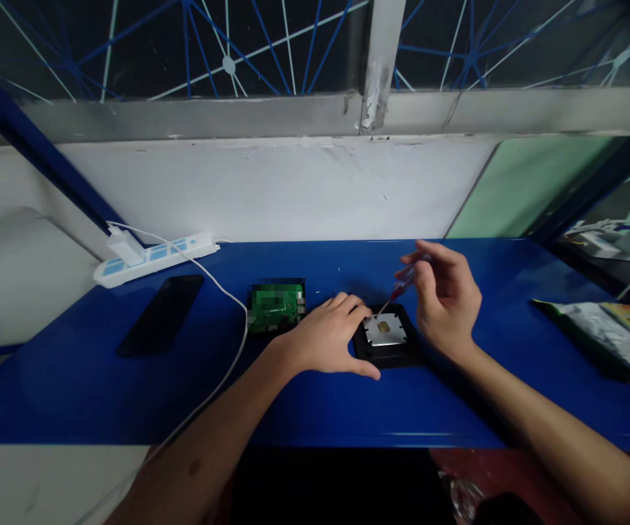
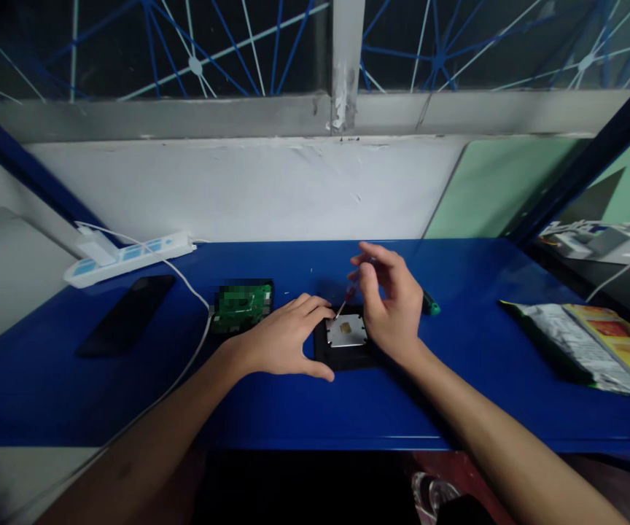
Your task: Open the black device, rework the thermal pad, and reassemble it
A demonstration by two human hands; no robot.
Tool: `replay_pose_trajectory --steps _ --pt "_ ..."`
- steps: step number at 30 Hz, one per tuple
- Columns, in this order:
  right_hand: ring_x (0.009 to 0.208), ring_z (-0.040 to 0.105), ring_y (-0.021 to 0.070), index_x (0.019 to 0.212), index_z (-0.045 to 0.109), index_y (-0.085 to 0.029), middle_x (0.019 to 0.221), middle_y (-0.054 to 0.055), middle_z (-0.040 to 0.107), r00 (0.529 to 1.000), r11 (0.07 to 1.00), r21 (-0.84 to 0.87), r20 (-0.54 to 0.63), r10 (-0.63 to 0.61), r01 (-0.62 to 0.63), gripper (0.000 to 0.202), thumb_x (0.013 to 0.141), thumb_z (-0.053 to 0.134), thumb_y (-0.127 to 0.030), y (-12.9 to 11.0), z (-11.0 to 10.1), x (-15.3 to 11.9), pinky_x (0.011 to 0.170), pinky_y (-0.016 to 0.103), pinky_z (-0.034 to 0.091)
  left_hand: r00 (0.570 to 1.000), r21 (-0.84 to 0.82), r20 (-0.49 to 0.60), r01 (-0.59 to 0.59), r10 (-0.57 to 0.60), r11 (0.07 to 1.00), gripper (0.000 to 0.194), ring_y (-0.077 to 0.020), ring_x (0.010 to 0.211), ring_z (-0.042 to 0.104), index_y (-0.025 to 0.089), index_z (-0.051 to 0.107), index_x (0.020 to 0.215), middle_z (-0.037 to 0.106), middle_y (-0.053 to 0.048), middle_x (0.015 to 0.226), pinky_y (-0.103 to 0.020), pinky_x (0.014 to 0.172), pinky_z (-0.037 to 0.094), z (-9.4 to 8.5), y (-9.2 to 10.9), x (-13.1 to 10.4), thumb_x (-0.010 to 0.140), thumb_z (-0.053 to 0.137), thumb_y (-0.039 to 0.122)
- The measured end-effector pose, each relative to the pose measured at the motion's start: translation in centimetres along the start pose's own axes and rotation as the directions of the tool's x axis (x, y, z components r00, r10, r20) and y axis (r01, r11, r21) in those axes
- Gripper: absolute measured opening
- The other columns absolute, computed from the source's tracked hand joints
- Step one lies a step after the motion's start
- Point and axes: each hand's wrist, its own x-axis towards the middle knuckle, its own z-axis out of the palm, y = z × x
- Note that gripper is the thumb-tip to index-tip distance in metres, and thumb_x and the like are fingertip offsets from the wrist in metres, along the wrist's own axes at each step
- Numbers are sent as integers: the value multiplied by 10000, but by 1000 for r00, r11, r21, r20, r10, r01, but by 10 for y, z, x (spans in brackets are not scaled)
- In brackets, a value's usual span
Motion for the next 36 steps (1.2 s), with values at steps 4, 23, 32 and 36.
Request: replay_pose_trajectory --steps 4,23,32,36 --pt "782 746 150 1226 606 -252 1006 35 720 996 997 10 -54 74 -74 237 1001 541 -285 13 -1 7 700 332 637 1000 -29 11 7 -7 1000 902 -336 1261 518 166 551 1310 575 -133 1348 -468 1088 446 -4 -2 -2 674 771 768" --pt "951 771 196 1122 566 -236 1077 53 707 949 952 40 105 297 -302 223 967 570 -395 48 10 0 850 367 634 978 60 -205 51 -37 997 522 -273 1232 520 236 660 1222 663 -63 1300 -473 1073 434 -15 -23 2 1013 418 649" --pt "947 772 201 1116 567 -236 1059 46 706 950 946 108 95 297 -306 231 957 583 -402 47 12 -1 854 383 639 987 54 -154 61 -52 997 527 -269 1206 524 227 658 1274 691 -49 1291 -455 1066 434 -8 -29 4 1013 443 631" --pt "928 773 200 1111 558 -233 1061 54 702 954 948 109 61 294 -299 224 964 577 -400 45 9 4 852 382 640 987 60 -147 79 -69 995 523 -268 1196 524 213 669 1252 704 -56 1263 -458 1056 438 -9 -31 5 1020 434 619"
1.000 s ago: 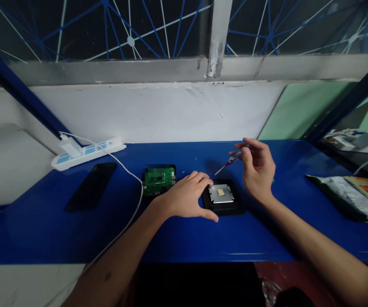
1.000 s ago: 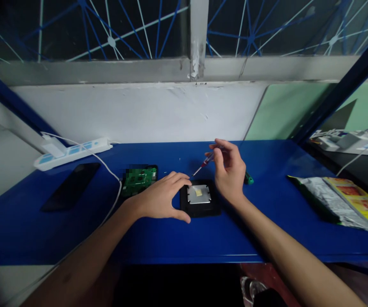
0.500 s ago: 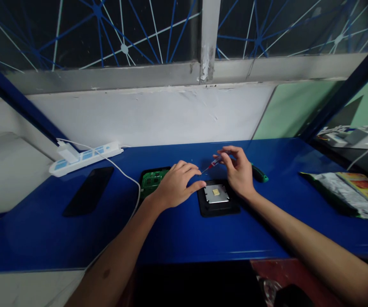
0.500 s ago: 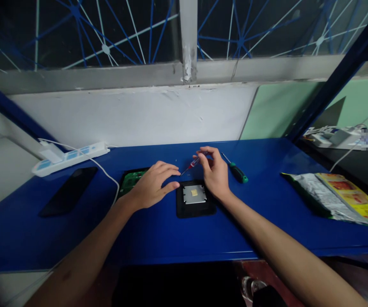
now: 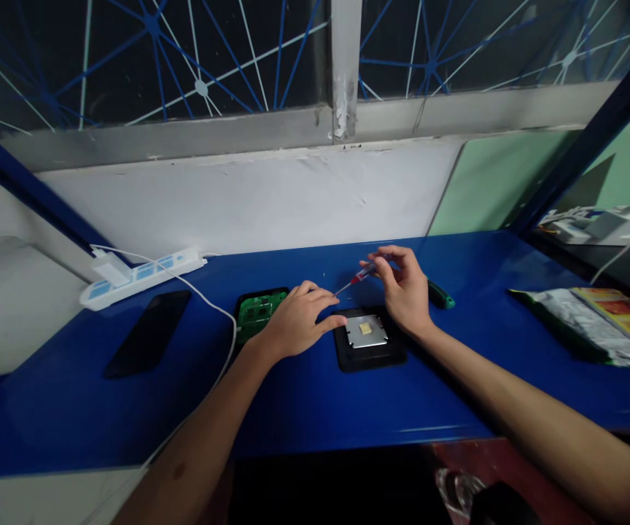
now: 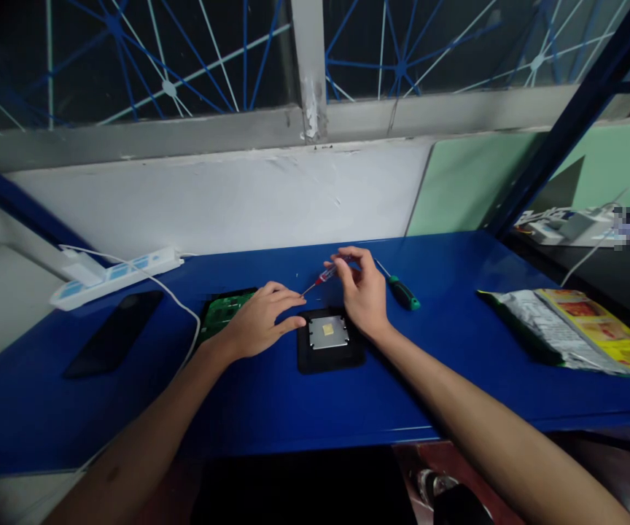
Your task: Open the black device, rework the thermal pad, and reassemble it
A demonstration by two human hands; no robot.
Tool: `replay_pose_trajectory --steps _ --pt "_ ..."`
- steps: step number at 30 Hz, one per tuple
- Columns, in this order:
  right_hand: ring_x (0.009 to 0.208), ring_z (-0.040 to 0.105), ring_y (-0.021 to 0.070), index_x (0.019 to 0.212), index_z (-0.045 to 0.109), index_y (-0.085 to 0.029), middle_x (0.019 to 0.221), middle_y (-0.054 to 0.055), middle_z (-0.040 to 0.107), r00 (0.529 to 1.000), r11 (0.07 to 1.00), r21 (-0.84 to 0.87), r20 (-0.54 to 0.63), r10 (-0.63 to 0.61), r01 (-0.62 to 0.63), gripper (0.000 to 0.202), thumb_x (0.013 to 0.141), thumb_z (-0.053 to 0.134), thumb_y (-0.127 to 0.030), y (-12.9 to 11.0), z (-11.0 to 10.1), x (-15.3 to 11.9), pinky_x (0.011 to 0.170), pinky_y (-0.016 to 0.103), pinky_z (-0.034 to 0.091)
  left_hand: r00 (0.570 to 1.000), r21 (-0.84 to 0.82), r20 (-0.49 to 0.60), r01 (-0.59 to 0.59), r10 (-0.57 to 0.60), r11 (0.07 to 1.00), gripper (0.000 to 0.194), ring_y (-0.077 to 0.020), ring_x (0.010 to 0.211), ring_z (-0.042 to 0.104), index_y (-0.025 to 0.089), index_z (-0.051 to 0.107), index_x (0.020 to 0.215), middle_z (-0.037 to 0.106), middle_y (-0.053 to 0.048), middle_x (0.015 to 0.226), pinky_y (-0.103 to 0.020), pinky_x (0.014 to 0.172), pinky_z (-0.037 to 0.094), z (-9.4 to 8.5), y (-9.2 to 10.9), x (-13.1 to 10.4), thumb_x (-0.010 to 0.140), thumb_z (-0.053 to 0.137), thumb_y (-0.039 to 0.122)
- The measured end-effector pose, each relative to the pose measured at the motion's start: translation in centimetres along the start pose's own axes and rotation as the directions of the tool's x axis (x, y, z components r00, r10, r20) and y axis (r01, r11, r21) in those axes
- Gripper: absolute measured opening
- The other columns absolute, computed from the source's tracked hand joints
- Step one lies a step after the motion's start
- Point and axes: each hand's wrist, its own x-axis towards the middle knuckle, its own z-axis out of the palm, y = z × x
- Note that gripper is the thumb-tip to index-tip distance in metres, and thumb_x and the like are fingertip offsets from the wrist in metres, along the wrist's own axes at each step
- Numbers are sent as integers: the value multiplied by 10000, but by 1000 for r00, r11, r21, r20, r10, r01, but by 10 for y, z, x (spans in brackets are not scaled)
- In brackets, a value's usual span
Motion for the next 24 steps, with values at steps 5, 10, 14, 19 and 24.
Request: replay_pose_trajectory --steps 5,10,14,19,24 --pt "881 774 195 1186 506 -238 1062 67 702 998 1000 -24 -70 -6 4 288 961 578 -402 0 -8 10 823 372 638 999 -13 -11 30 -30 999 524 -271 1215 515 222 666 1234 697 -51 1265 -484 1071 430 -5 -1 -1 1009 439 637" --pt "712 712 158 1219 513 -226 952 48 716 991 989 -150 -127 -29 10 344 944 590 -418 8 -22 24 701 348 603 997 -30 -33 65 -66 997 527 -289 1227 520 231 640 1248 675 -61 1281 -511 1069 443 -11 3 -1 957 517 653" --pt "686 655 157 1148 608 -187 908 62 718 999 825 -565 35 14 8 302 977 535 -425 13 -35 32 692 332 547 1000 -41 -9 23 -23 999 586 -302 1247 529 233 607 1272 652 -74 1311 -496 1065 450 -12 11 -3 887 609 675" --pt "766 682 231 1094 668 -189 951 111 716 969 593 -799 211 127 96 224 936 596 -331 20 -41 28 706 356 510 993 -62 95 -63 69 996 841 -325 1298 520 198 522 1390 583 -121 1405 -501 1120 419 -6 24 -6 763 718 724" --pt "777 699 290 1070 678 -200 993 157 703 947 449 -884 242 209 127 212 925 583 -321 26 -38 16 625 365 484 983 -47 177 -45 53 998 1065 -389 1376 457 161 451 1471 495 -175 1495 -559 1156 377 1 30 -9 671 734 804"
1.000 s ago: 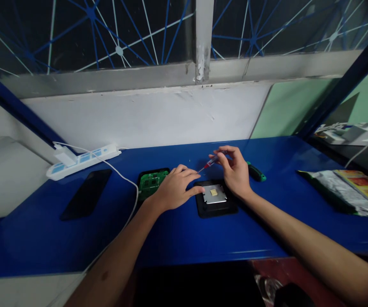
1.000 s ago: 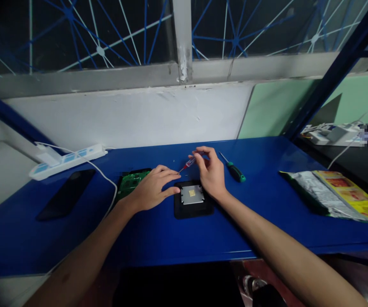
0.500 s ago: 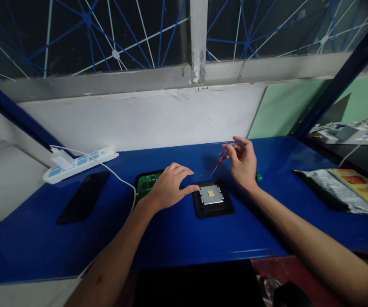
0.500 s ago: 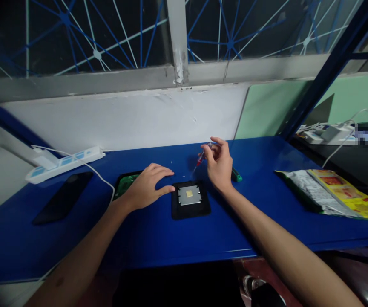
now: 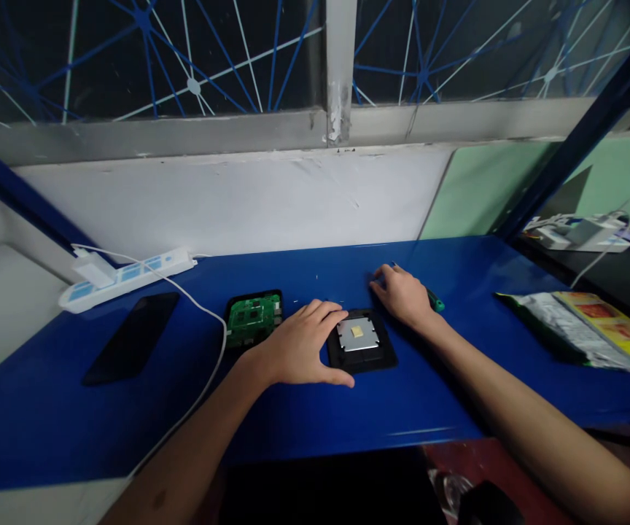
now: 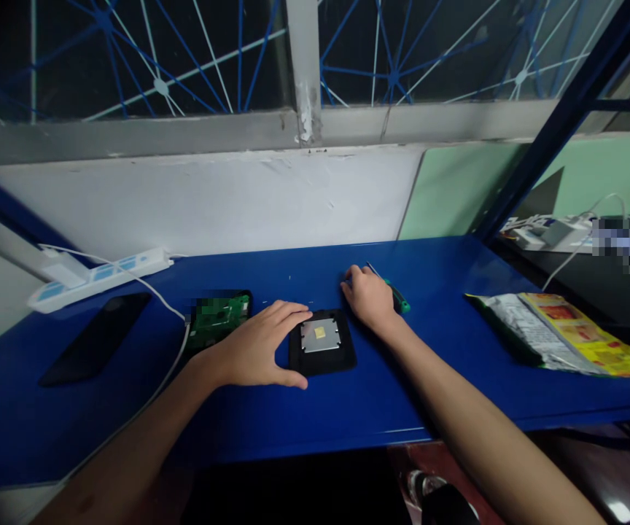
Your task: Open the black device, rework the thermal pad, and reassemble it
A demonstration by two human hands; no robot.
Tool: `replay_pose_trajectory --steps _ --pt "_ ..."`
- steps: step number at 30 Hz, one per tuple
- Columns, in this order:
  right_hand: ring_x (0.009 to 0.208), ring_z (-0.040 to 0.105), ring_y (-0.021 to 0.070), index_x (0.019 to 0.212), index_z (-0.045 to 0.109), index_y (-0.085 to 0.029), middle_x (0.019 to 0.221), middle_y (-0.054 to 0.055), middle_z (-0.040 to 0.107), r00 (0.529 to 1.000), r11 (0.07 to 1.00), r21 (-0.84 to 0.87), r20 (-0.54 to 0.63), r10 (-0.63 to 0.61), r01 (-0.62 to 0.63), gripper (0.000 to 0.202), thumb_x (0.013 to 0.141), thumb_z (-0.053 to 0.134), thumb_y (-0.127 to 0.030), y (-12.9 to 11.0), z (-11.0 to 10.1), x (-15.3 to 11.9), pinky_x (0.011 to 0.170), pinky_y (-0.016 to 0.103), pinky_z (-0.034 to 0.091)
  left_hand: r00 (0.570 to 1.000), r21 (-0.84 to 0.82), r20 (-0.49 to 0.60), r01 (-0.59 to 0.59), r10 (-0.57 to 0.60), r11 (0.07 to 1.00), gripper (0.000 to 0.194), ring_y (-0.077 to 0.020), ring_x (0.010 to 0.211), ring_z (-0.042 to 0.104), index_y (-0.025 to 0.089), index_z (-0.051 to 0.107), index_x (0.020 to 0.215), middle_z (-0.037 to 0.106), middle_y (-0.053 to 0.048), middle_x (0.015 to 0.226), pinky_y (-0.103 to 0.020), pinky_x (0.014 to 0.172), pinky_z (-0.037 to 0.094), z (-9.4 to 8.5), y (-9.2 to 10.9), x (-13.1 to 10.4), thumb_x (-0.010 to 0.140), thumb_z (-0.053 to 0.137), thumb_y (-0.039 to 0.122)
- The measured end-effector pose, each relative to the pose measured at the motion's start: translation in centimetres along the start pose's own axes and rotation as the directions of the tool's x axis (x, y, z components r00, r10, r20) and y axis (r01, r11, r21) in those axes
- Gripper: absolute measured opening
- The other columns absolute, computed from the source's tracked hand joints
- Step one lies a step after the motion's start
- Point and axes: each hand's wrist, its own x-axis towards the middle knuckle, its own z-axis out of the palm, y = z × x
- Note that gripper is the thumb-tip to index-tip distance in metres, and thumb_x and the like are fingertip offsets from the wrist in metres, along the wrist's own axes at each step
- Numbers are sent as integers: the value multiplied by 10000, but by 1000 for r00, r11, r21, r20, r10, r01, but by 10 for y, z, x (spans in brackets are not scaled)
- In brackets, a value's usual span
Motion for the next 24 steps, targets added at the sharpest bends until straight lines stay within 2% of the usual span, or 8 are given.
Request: replay_pose_trajectory --steps 6,8,9,11,14,15,20,24 --pt "875 696 286 1153 643 -203 1044 156 681 1000 997 -83 -25 10 -12 301 949 558 -407 -8 -8 1 665 360 517 1000 13 -5 -5 5 1000 980 -378 1370 469 170 445 1476 508 -173 1479 -543 1151 381 3 1 0 730 727 740" --pt "932 680 288 1158 636 -192 1068 151 666 994 998 -21 -89 -64 62 310 975 516 -412 -14 -17 2 721 383 538 1000 2 -7 -4 4 1000 969 -371 1355 480 173 450 1469 521 -164 1461 -528 1147 387 3 2 0 729 733 732" --pt "947 671 278 1129 640 -192 1046 136 664 981 986 51 -116 -154 161 283 984 505 -394 -17 -23 3 771 396 545 1000 -7 -3 -3 3 1000 966 -367 1350 483 172 453 1464 525 -160 1453 -518 1143 394 2 2 0 727 738 727" --pt "967 657 255 1085 640 -202 1037 107 666 927 908 187 -66 -370 376 251 997 496 -387 -22 -34 0 853 416 544 1000 -19 10 5 -5 1000 967 -366 1347 483 165 457 1456 527 -161 1445 -509 1135 406 0 2 0 719 750 718" --pt "1006 628 275 1105 654 -204 1080 109 659 775 772 213 91 -625 598 318 991 506 -461 -22 -45 -10 908 481 523 1000 -32 23 14 -13 999 998 -375 1351 472 151 456 1455 529 -173 1439 -519 1128 413 -1 0 0 702 754 734" --pt "1017 623 289 1117 659 -210 1085 109 658 750 754 205 114 -651 624 358 968 535 -510 -20 -47 -14 923 514 511 1000 -37 25 12 -11 999 1015 -376 1355 467 146 450 1459 526 -177 1442 -519 1127 415 -1 -1 0 696 753 743" --pt "1079 602 328 1177 656 -199 1184 138 614 719 755 248 235 -655 607 677 762 681 -733 -5 -46 -26 980 574 491 998 -50 53 24 -22 998 1087 -394 1386 427 132 408 1488 480 -198 1490 -554 1152 385 -1 -4 0 673 764 757" --pt "1108 606 334 1152 660 -183 1221 140 598 682 744 296 298 -667 598 647 728 762 -661 -6 -45 -26 1092 618 405 996 -59 70 55 -51 997 1135 -420 1393 413 135 393 1500 472 -213 1493 -589 1136 397 -1 -4 0 632 807 738"
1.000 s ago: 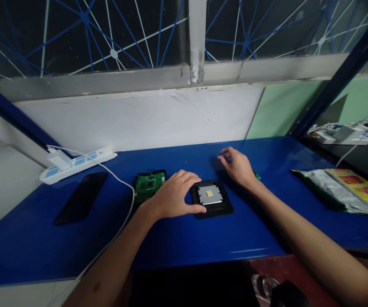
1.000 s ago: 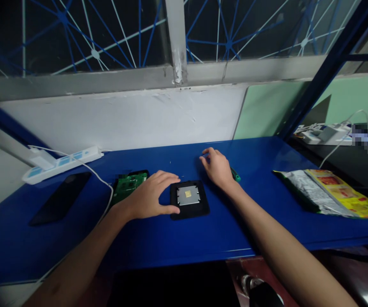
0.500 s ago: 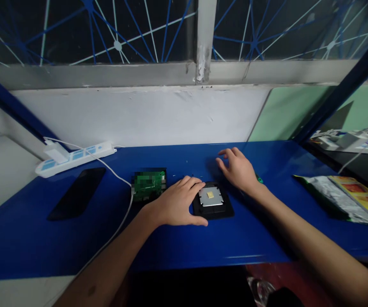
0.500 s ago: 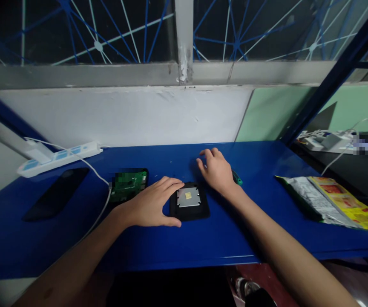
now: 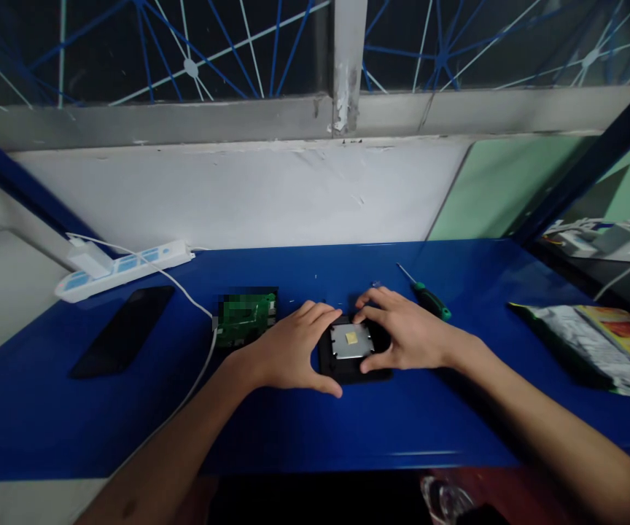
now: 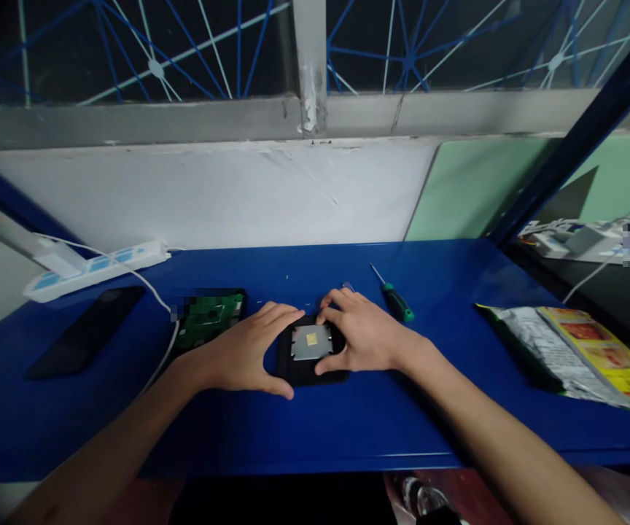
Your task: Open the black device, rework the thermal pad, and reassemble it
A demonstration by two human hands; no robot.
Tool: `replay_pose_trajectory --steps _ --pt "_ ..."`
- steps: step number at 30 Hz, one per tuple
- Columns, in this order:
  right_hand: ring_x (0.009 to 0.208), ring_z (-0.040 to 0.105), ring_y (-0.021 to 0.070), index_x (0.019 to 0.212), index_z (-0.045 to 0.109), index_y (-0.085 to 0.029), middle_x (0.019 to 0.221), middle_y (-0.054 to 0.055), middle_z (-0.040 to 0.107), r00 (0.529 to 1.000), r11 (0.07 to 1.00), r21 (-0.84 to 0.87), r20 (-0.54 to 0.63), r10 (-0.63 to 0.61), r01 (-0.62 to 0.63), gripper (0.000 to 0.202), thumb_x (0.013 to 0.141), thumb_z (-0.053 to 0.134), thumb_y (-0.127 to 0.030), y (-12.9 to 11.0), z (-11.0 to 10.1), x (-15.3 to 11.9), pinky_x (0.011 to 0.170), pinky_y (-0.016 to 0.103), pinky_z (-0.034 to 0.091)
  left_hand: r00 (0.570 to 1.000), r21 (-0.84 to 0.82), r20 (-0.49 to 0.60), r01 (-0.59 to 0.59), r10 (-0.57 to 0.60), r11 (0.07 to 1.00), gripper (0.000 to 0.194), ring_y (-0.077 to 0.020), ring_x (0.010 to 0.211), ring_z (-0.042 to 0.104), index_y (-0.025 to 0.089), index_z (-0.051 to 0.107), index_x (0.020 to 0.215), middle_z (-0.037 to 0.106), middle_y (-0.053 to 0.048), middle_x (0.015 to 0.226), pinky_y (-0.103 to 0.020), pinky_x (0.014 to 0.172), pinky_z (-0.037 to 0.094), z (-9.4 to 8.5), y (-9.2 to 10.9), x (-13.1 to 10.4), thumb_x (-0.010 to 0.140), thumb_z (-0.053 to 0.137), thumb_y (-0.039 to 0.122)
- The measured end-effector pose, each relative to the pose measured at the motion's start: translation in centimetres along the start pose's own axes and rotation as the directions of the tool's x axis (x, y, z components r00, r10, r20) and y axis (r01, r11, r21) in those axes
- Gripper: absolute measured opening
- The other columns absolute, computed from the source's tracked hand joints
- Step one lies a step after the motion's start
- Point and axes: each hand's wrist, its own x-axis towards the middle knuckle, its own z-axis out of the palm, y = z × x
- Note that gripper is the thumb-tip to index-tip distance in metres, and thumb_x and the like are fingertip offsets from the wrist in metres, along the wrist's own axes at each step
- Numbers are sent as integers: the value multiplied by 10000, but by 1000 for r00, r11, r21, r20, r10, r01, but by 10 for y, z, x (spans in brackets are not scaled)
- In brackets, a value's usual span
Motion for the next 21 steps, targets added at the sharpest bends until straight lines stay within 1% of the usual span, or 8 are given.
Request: replay_pose_trajectory --steps 2,5,7,10,13,15,18,21 --pt "1105 611 329 1136 656 -174 1207 138 603 1000 1000 22 9 7 -7 565 755 776 -573 -2 0 2 1095 617 401 1000 -2 2 -1 1 1000 1139 -417 1394 410 137 390 1501 472 -211 1491 -581 1136 401 0 0 0 626 815 729" --pt "1107 604 328 1094 654 -167 1195 137 604 1000 998 66 6 3 -4 480 756 788 -481 -5 1 4 1030 582 459 1000 -2 12 9 -9 1000 1161 -420 1394 402 124 391 1496 471 -216 1487 -574 1138 401 0 0 0 609 824 735" --pt "1104 600 327 1062 653 -162 1192 136 605 1000 996 92 -9 -6 7 466 734 803 -458 -6 1 5 994 553 486 1000 -6 7 5 -5 1000 1131 -418 1388 408 143 390 1496 478 -207 1479 -577 1125 411 0 0 1 631 804 741" --pt "1105 598 315 1024 649 -159 1174 130 619 999 993 121 -43 -8 14 439 729 806 -443 -6 -1 6 988 520 495 1000 -6 -20 -19 19 1000 1092 -418 1363 438 174 390 1495 498 -198 1459 -585 1093 436 0 -2 1 655 779 754" --pt "1108 601 301 1032 640 -170 1165 119 629 996 989 147 -87 -8 21 421 735 801 -421 -6 -1 5 1003 514 491 997 4 -62 -55 55 998 1155 -434 1340 461 175 393 1493 514 -209 1440 -608 1079 441 2 -5 1 598 791 788" --pt "1093 606 293 1047 634 -181 1154 109 633 993 987 155 -120 -14 33 421 741 798 -419 -5 -1 5 998 515 495 993 17 -93 -67 68 998 1168 -443 1342 462 169 386 1494 508 -218 1446 -619 1076 442 3 -5 1 594 783 800" --pt "1081 601 291 1074 626 -186 1158 111 635 983 988 140 -182 -32 58 433 753 795 -423 -4 0 5 973 502 517 986 38 -154 -57 63 998 1092 -434 1329 477 143 392 1474 513 -229 1436 -607 1057 463 3 -3 2 654 780 752" --pt "1083 603 298 1109 613 -181 1178 128 634 969 992 104 -241 -48 75 458 768 790 -431 -3 0 5 960 503 535 965 60 -255 -54 67 997 924 -391 1279 514 136 421 1422 554 -208 1379 -568 1029 489 2 -1 3 733 801 619"
